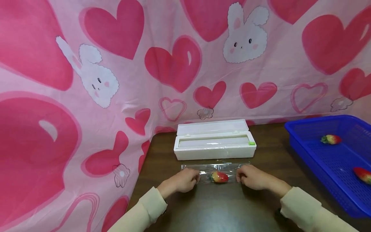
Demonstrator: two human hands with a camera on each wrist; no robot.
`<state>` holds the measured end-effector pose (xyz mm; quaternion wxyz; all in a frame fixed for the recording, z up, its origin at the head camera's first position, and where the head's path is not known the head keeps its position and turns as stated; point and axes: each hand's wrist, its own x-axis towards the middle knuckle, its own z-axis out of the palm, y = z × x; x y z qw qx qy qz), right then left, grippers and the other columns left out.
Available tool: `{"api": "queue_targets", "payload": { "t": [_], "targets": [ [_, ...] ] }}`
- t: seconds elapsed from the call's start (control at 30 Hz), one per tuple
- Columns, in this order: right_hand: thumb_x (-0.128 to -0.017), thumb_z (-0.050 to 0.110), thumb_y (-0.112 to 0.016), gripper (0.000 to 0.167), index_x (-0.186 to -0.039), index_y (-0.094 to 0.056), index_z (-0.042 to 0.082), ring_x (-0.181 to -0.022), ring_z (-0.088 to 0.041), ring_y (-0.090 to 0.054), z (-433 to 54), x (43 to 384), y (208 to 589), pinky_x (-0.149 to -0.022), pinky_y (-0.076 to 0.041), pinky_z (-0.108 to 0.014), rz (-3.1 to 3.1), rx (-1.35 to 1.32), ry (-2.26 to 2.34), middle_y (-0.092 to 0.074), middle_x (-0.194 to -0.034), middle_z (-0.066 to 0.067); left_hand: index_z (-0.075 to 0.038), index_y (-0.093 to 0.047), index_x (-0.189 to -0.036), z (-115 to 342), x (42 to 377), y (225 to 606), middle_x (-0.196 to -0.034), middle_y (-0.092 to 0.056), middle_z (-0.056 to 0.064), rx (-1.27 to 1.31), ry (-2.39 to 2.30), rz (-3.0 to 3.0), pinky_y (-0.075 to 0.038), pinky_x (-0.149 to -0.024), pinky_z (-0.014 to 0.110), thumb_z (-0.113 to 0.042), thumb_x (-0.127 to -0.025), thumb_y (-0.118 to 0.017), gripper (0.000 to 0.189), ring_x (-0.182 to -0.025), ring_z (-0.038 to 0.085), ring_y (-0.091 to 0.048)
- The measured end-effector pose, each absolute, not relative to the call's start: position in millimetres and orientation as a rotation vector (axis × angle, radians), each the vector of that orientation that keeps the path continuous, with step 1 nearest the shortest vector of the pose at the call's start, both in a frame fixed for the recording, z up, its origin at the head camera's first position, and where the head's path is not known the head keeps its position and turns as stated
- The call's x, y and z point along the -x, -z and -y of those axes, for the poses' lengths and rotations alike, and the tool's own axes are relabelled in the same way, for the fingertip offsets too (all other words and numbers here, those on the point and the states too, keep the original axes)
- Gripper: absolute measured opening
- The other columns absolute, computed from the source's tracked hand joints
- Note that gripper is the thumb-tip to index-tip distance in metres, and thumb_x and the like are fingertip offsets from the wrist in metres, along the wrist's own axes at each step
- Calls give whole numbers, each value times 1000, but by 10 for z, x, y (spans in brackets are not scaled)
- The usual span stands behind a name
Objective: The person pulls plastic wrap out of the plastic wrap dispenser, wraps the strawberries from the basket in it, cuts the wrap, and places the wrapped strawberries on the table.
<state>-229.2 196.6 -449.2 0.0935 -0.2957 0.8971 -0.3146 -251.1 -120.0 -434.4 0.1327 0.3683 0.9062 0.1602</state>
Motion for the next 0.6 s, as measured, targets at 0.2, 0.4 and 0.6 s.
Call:
{"api": "queue_targets", "payload": {
  "t": [0.2,0.4,0.6],
  "targets": [
    [-83,-10,-49,28,-75,-62,14,-66,-5,-46,-2122,2268,4467,-62,-41,-27,-2754,797,905,-57,-73,9,-7,-64,-90,1332,2535,4302,-82,-59,-1,-977,-441,-2666,-46,-69,27,3,-97,-56,14,-72,11,-50],
    [-82,-9,-51,27,-72,-61,14,-62,-7,-46,-2267,2225,4490,-58,-40,-28,-2824,670,824,-55,-70,8,-7,-62,-86,1483,2478,4310,-78,-57,-1,-943,-461,-2694,-47,-68,29,4,-95,-57,14,-72,12,-51],
    [-83,-5,-54,24,-72,-61,15,-62,-10,-46,-2425,2138,4462,-57,-40,-30,-2846,580,775,-52,-69,7,-5,-64,-87,1682,2420,4315,-79,-60,0,-893,-498,-2720,-48,-66,30,5,-93,-57,13,-72,12,-53]
  ]
}}
